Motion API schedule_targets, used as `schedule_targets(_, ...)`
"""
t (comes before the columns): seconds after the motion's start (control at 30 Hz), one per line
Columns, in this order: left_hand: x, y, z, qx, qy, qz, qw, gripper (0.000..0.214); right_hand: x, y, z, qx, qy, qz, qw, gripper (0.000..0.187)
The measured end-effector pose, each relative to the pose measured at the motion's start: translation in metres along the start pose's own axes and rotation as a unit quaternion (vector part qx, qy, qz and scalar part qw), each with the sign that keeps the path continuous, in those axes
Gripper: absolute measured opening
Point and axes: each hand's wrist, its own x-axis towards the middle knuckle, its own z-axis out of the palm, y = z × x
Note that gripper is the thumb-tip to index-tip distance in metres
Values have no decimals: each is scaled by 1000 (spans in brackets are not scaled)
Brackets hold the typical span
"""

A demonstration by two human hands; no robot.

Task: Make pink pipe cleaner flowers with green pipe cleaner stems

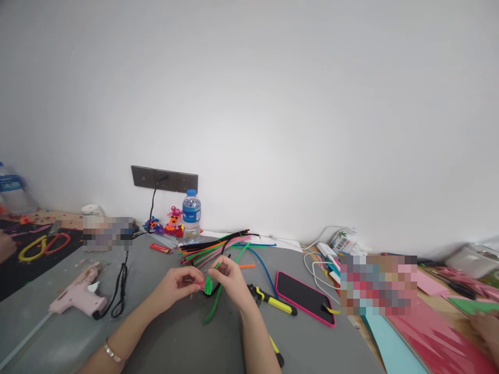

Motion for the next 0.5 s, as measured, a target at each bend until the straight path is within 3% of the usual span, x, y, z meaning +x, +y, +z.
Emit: schedule_targets(0.5, 2, 9, 5, -101, 101, -34, 989, 26, 3, 5, -3, -18, -9, 20, 1000, 35)
